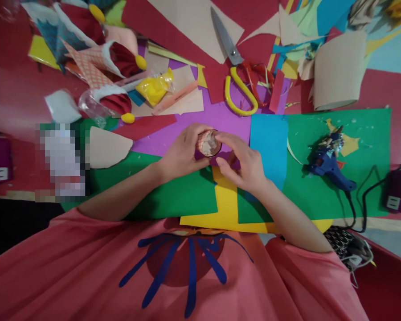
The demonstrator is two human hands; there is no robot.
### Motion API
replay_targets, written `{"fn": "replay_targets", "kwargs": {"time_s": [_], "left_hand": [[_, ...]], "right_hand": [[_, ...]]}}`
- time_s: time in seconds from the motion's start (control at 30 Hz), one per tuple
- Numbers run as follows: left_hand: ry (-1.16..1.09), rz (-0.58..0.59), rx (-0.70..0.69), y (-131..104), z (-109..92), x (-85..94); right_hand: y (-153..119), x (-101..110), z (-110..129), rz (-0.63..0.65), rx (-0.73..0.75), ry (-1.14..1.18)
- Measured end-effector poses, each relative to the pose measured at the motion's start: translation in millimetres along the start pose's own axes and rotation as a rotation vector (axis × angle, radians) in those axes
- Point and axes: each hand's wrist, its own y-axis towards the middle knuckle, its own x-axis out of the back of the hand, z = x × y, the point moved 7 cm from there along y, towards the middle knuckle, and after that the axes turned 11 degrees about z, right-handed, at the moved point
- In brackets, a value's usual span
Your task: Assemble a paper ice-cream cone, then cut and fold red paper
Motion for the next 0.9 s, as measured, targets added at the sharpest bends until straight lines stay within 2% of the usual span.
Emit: {"fn": "replay_targets", "kwargs": {"time_s": [0.2,0.43,0.67,0.8,0.9], "left_hand": [[-0.027,-0.044,-0.027,-0.3,-0.3,2.7],[-0.036,-0.042,-0.056,0.0,-0.9,0.5],[-0.022,-0.029,0.0,0.5,0.5,1.0],[-0.019,-0.038,-0.006,0.5,-0.1,1.3],[-0.011,-0.042,0.012,0.1,1.9,0.4]], "right_hand": [[1.4,-2.3,2.3,0.044,0.022,-0.023],[2.0,-3.4,4.3,0.06,0.039,-0.012],[1.7,0.5,5.3,0.014,0.052,-0.03],[2.7,-2.2,4.4,0.051,0.03,-0.038],[2.6,-0.1,5.2,0.021,0.05,-0.029]]}}
